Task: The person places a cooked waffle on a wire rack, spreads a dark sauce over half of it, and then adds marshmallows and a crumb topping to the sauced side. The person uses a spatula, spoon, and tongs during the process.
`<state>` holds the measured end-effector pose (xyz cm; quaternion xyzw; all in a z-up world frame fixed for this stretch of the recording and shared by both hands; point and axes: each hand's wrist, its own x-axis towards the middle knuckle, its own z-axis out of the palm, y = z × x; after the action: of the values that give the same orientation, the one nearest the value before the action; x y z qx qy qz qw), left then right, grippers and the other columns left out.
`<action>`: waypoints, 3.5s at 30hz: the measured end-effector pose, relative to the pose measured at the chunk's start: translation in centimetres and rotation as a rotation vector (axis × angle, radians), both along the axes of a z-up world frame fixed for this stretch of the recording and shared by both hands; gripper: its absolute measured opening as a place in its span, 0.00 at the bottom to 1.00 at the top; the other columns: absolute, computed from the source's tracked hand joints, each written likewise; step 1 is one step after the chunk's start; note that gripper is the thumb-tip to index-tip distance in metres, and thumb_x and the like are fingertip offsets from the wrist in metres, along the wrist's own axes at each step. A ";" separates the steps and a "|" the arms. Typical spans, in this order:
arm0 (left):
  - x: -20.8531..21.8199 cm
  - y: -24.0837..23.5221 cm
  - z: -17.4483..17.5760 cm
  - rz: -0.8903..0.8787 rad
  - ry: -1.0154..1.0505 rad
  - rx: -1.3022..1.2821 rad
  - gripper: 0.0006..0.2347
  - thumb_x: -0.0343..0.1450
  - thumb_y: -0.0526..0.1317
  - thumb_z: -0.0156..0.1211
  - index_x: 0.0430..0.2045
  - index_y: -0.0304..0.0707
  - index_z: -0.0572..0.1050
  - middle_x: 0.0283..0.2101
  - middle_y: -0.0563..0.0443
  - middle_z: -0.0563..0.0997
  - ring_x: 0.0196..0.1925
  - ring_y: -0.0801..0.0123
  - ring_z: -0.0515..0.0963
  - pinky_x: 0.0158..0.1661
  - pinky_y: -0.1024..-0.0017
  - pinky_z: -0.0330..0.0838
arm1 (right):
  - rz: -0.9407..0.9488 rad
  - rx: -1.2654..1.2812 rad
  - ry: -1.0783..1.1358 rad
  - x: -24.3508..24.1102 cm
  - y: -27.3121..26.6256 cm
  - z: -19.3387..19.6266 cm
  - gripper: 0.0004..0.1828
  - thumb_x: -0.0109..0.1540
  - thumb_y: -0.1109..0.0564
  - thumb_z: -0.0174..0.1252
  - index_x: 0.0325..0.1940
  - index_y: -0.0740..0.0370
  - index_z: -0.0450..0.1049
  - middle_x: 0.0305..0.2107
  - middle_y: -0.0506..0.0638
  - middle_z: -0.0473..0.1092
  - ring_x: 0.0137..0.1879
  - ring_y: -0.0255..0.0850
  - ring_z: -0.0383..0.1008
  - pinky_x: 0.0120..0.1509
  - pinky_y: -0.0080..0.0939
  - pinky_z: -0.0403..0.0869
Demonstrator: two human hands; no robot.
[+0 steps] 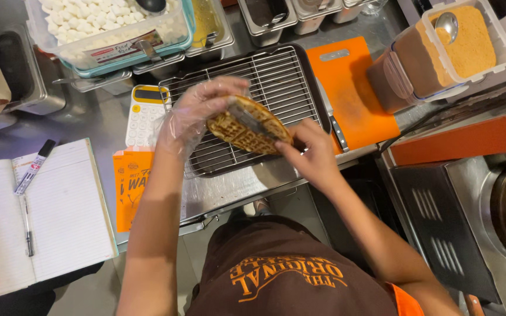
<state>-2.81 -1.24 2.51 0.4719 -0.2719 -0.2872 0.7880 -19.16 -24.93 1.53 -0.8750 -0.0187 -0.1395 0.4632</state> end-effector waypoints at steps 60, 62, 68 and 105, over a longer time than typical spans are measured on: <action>-8.3 -3.1 -15.1 0.166 0.928 -0.541 0.35 0.71 0.67 0.51 0.65 0.40 0.67 0.64 0.41 0.73 0.63 0.48 0.75 0.60 0.47 0.73 | -0.264 0.170 0.191 -4.1 -0.4 2.5 0.19 0.60 0.57 0.66 0.53 0.66 0.78 0.39 0.47 0.72 0.43 0.33 0.73 0.44 0.36 0.72; -8.0 -3.4 -15.3 0.208 0.896 -0.500 0.34 0.72 0.66 0.52 0.66 0.40 0.67 0.65 0.42 0.72 0.64 0.50 0.74 0.61 0.49 0.73 | -0.397 0.243 0.277 -5.0 -3.0 1.8 0.19 0.60 0.56 0.66 0.54 0.65 0.78 0.37 0.50 0.72 0.41 0.35 0.73 0.43 0.36 0.72; -7.1 -3.8 -16.0 0.106 0.819 -0.591 0.34 0.69 0.65 0.54 0.64 0.41 0.68 0.63 0.42 0.74 0.62 0.49 0.76 0.56 0.46 0.77 | -0.513 -0.222 0.005 -2.3 -10.8 -5.0 0.16 0.61 0.58 0.67 0.51 0.69 0.76 0.39 0.58 0.72 0.42 0.46 0.73 0.46 0.43 0.73; -2.7 -5.4 -14.9 0.094 0.094 -0.654 0.24 0.76 0.45 0.59 0.67 0.37 0.65 0.64 0.41 0.73 0.63 0.55 0.77 0.58 0.53 0.78 | 0.531 -1.309 -0.088 37.3 -11.7 4.1 0.05 0.56 0.58 0.59 0.35 0.55 0.80 0.31 0.51 0.76 0.36 0.50 0.79 0.34 0.52 0.75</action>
<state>-5.54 -6.65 -12.37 0.1924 -0.2908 -0.1694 0.9218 18.18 -36.63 5.66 -0.9332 -0.3303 -0.0171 -0.1407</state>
